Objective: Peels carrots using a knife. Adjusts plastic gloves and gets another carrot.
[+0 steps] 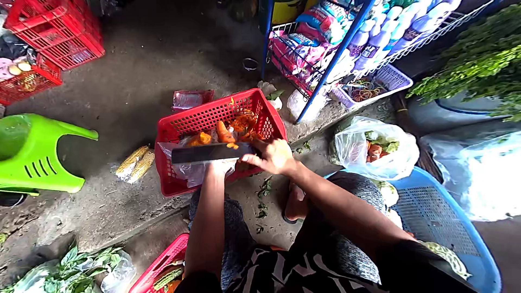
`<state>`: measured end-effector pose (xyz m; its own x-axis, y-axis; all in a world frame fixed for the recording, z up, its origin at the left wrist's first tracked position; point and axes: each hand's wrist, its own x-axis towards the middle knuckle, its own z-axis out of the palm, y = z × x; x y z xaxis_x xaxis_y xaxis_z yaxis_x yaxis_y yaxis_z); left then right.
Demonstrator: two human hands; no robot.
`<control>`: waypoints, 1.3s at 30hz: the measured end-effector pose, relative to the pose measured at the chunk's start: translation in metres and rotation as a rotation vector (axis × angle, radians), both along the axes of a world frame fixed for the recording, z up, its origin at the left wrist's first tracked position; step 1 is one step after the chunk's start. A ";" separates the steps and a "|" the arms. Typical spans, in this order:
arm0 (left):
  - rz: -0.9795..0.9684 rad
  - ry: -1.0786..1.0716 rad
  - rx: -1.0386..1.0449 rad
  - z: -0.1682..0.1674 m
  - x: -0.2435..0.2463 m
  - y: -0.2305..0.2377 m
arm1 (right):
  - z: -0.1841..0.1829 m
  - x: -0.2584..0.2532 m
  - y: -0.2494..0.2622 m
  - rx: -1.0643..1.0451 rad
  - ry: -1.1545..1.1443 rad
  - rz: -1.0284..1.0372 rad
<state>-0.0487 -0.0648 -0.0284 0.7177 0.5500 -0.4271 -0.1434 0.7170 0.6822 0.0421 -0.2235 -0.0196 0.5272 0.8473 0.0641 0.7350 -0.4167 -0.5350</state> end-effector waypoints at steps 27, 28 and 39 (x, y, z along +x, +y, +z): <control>-0.065 0.240 -0.090 -0.001 -0.005 -0.003 | -0.031 0.027 0.009 -0.132 0.111 -0.025; -0.128 0.214 -0.119 -0.003 -0.004 0.001 | -0.034 0.040 0.012 -0.205 0.147 -0.092; -0.068 0.152 -0.069 -0.004 -0.013 0.004 | -0.005 0.014 0.005 -0.069 0.231 0.032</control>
<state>-0.0617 -0.0612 -0.0320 0.6767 0.4675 -0.5687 0.0083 0.7675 0.6409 0.0566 -0.2185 -0.0245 0.4941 0.8620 -0.1136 0.6096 -0.4366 -0.6616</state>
